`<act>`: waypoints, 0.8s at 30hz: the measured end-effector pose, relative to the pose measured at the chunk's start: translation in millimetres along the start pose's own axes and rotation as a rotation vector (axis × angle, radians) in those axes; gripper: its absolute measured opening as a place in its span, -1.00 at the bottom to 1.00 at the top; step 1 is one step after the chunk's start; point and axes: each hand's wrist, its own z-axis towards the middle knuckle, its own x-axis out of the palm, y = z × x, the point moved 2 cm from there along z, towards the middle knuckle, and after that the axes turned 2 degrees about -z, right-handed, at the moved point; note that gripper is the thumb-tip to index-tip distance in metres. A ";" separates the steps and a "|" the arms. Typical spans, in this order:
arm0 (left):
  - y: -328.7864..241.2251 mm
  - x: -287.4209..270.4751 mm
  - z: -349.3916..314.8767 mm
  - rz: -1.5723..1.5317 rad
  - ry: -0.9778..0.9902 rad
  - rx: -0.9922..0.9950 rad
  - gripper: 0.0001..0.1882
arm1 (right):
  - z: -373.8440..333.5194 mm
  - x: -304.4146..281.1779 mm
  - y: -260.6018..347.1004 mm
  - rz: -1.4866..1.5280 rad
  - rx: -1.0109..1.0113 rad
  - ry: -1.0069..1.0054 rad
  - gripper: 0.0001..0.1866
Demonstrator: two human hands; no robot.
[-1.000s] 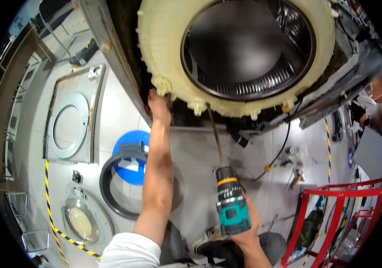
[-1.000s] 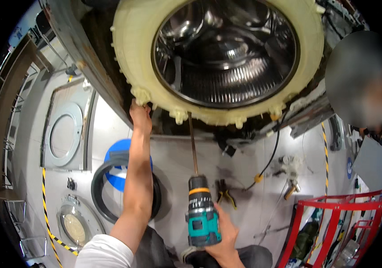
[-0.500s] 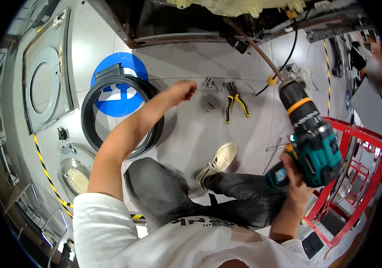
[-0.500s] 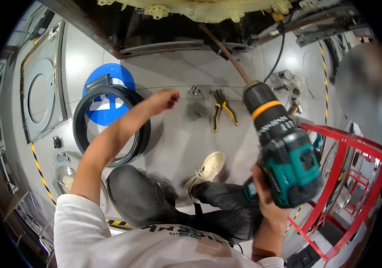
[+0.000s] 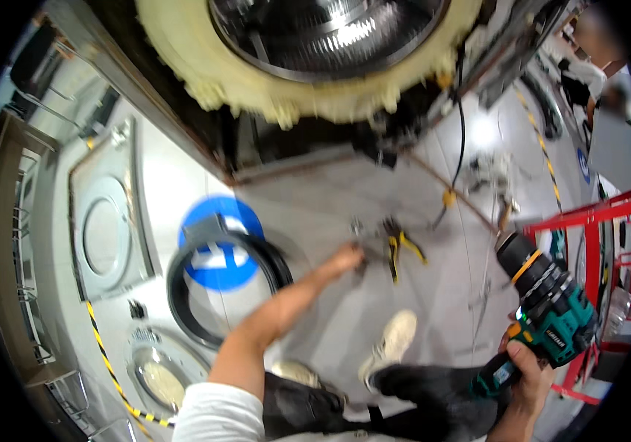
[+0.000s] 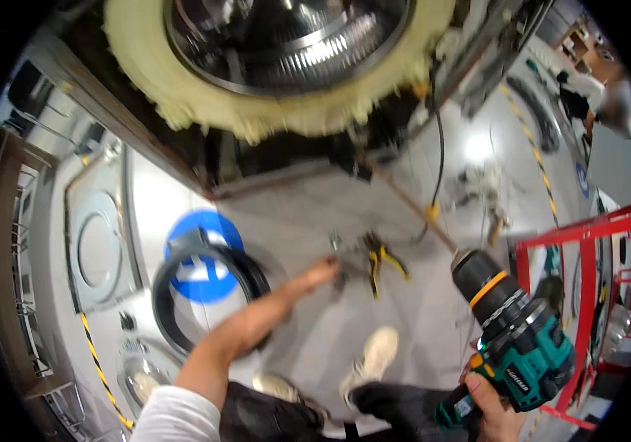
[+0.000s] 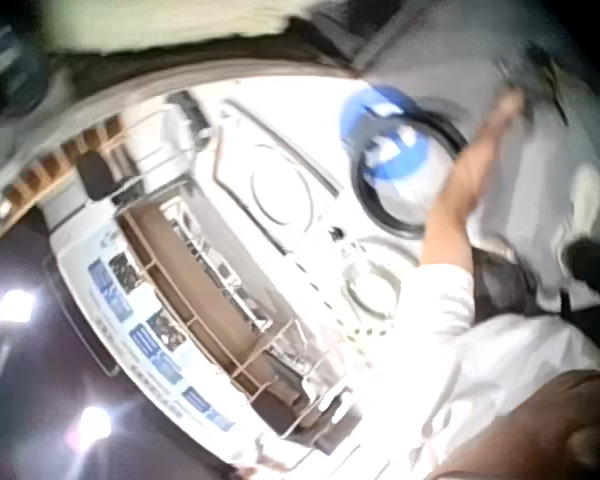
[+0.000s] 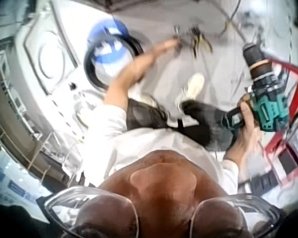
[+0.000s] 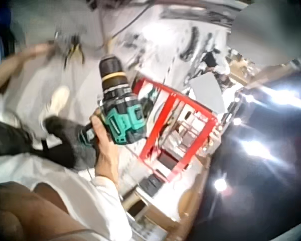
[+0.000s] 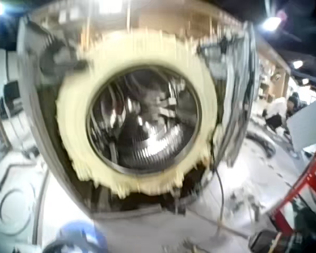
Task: The person uses a power drill to remove screws from the internal structure of a washing machine. They then use their hands to detach and lift out a large circular plastic tub component from the machine's chassis.
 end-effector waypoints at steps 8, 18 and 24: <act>-158.4 -87.2 -101.4 0.443 -0.563 0.536 -0.42 | 27.1 32.9 14.7 0.161 -0.226 0.213 -0.49; -455.7 -182.9 -277.0 0.677 -1.483 1.129 -0.41 | 83.5 92.3 -1.3 0.061 -0.383 0.538 -0.63; -513.9 -159.6 -287.4 0.687 -1.314 1.044 -0.58 | 81.5 82.6 -17.1 0.160 -0.114 0.518 -0.71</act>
